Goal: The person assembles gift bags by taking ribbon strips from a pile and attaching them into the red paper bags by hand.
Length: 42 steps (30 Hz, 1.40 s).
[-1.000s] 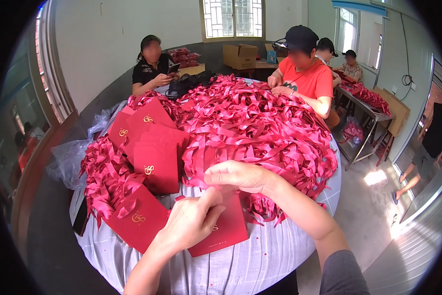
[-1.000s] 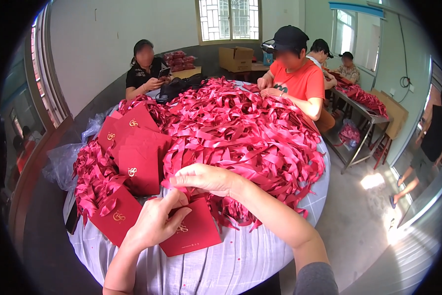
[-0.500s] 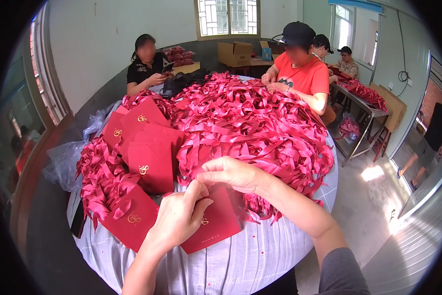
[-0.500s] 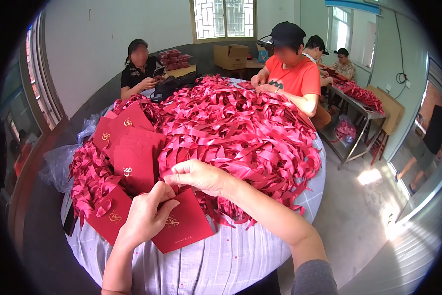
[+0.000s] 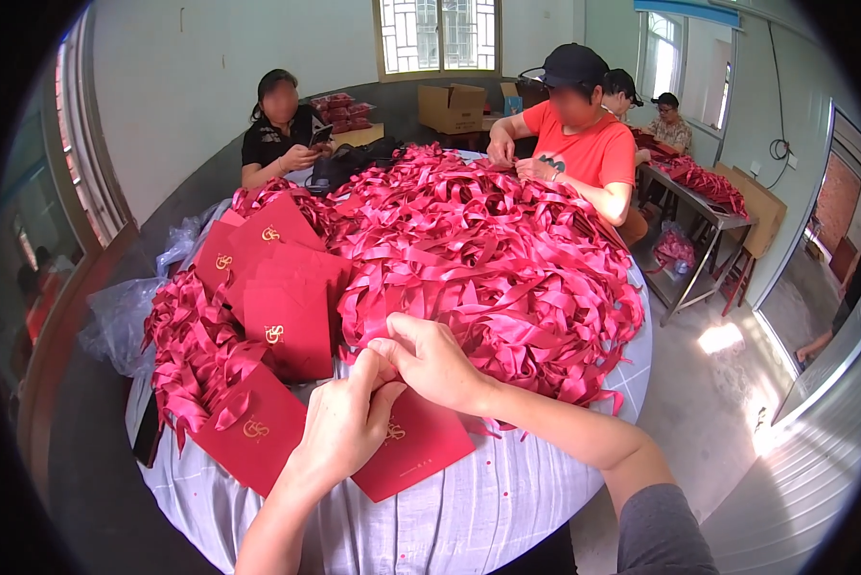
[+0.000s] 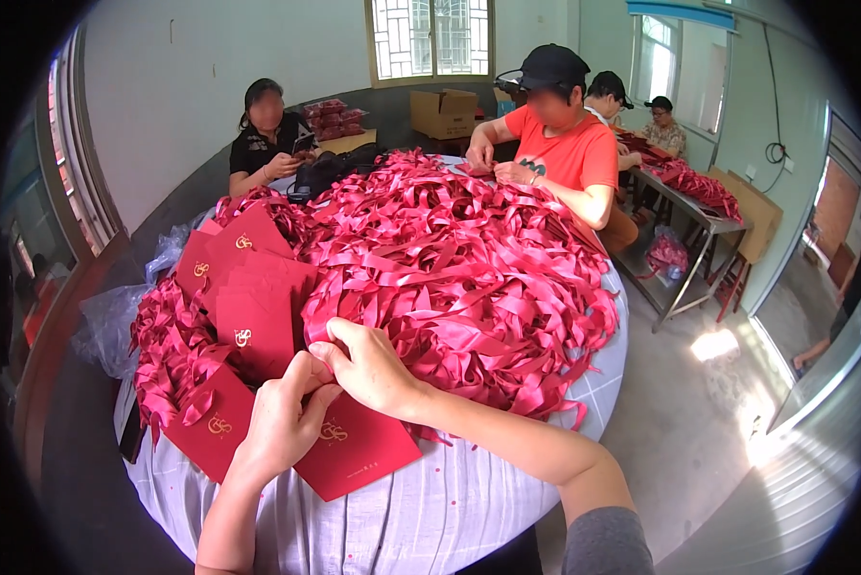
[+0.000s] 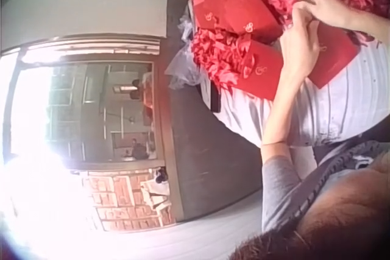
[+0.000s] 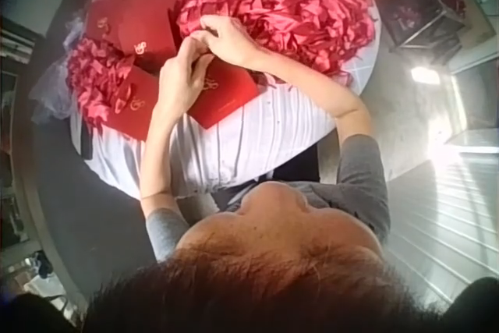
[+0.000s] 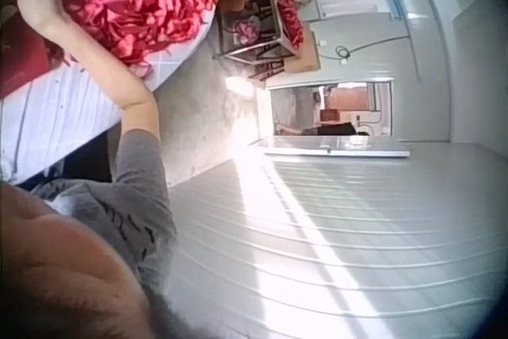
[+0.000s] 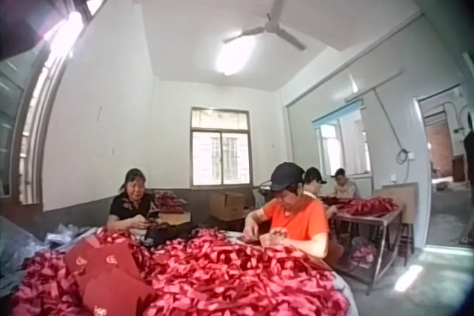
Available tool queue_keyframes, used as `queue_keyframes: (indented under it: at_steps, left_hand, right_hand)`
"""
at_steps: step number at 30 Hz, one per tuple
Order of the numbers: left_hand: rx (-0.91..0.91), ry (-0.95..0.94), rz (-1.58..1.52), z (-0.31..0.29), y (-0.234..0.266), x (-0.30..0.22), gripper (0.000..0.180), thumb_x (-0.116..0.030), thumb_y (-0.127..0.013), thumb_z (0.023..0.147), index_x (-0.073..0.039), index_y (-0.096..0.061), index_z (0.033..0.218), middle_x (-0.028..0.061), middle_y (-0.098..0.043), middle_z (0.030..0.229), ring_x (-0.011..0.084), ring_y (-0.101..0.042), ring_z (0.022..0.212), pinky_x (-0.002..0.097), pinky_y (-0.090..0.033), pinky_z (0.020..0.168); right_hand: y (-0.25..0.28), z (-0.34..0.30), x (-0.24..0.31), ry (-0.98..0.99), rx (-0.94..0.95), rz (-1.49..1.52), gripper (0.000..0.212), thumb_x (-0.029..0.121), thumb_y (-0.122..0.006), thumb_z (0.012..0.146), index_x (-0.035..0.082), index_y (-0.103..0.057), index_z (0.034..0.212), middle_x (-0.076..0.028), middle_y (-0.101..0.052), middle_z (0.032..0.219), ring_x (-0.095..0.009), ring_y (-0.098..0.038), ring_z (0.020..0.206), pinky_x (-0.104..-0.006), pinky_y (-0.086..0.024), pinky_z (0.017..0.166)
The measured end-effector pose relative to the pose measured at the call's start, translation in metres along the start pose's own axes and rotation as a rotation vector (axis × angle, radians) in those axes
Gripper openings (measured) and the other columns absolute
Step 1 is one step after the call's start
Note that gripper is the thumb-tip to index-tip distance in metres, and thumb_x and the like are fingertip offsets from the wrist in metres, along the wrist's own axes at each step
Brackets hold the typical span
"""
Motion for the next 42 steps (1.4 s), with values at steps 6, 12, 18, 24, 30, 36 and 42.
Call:
queue_keyframes:
  at_steps: [6, 12, 18, 24, 30, 36, 42]
  left_hand:
    - [-0.009, 0.044, 0.000, 0.000, -0.002, 0.004, 0.016, 0.001, -0.061, 0.083, 0.001, -0.046, 0.091, 0.0185, -0.064, 0.075, 0.0334, -0.066, 0.073, 0.0337, -0.049, 0.059]
    - [-0.002, 0.048, -0.024, 0.000, -0.004, 0.007, 0.015, 0.001, -0.060, 0.084, 0.001, -0.048, 0.092, 0.0192, -0.064, 0.079, 0.0342, -0.066, 0.075, 0.0342, -0.050, 0.061]
    - [-0.007, 0.042, -0.080, 0.000, -0.008, 0.014, 0.013, 0.001, -0.060, 0.084, 0.002, -0.052, 0.094, 0.0177, -0.063, 0.080, 0.0328, -0.065, 0.074, 0.0349, -0.050, 0.064]
    - [-0.201, -0.152, 0.124, 0.003, 0.039, 0.000, 0.003, 0.001, -0.058, 0.084, 0.002, -0.058, 0.087, 0.0157, -0.059, 0.079, 0.0296, -0.056, 0.075, 0.0369, -0.045, 0.067]
    - [-0.237, 0.162, 0.229, -0.015, 0.062, 0.032, 0.019, -0.010, -0.051, 0.093, 0.006, -0.055, 0.082, 0.0182, -0.056, 0.068, 0.0285, -0.057, 0.061, 0.0367, -0.044, 0.059]
    - [0.116, 0.666, -0.175, -0.060, 0.023, 0.095, 0.051, -0.039, -0.045, 0.099, 0.007, -0.063, 0.084, 0.0018, -0.059, 0.065, 0.0094, -0.058, 0.067, 0.0275, -0.047, 0.061]
    - [-0.017, 0.492, -0.483, -0.049, 0.005, 0.085, 0.033, -0.025, -0.052, 0.097, 0.005, -0.066, 0.098, 0.0009, -0.066, 0.082, 0.0046, -0.057, 0.077, 0.0219, -0.047, 0.070]
  right_hand:
    - [-0.001, -0.003, 0.000, -0.006, -0.004, -0.045, 0.020, 0.011, -0.056, 0.091, -0.002, -0.047, 0.078, -0.017, -0.050, 0.063, -0.012, -0.045, 0.058, -0.0354, -0.039, 0.052]
    - [0.000, -0.005, 0.002, 0.025, -0.017, -0.042, 0.018, 0.008, -0.057, 0.089, -0.003, -0.047, 0.078, -0.020, -0.053, 0.064, -0.024, -0.054, 0.059, -0.0383, -0.041, 0.052]
    - [0.000, -0.003, -0.002, 0.003, -0.009, -0.070, 0.017, 0.007, -0.059, 0.087, -0.003, -0.049, 0.078, -0.022, -0.056, 0.066, -0.035, -0.062, 0.064, -0.0397, -0.044, 0.054]
    - [-0.002, 0.000, -0.011, 0.013, -0.042, -0.060, 0.022, 0.016, -0.061, 0.089, -0.002, -0.053, 0.079, -0.016, -0.056, 0.064, -0.019, -0.057, 0.058, -0.0354, -0.042, 0.054]
    - [0.004, 0.000, -0.014, -0.031, -0.002, -0.116, 0.014, 0.010, -0.058, 0.089, -0.003, -0.057, 0.083, -0.015, -0.063, 0.071, -0.015, -0.061, 0.063, -0.0318, -0.046, 0.058]
    - [-0.009, -0.004, -0.016, -0.011, 0.068, -0.134, 0.011, 0.007, -0.056, 0.091, -0.004, -0.058, 0.089, -0.013, -0.067, 0.079, -0.014, -0.065, 0.073, -0.0293, -0.050, 0.063]
    - [-0.013, -0.010, -0.015, -0.021, 0.091, -0.109, 0.011, 0.007, -0.057, 0.091, -0.003, -0.057, 0.088, -0.012, -0.065, 0.076, -0.014, -0.063, 0.071, -0.0292, -0.049, 0.062]
Point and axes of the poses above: each hand's wrist, its own z-axis towards the middle knuckle, its own y-axis out of the back of the hand, x = y × z, the point moved 7 cm from there along z, towards the middle knuckle
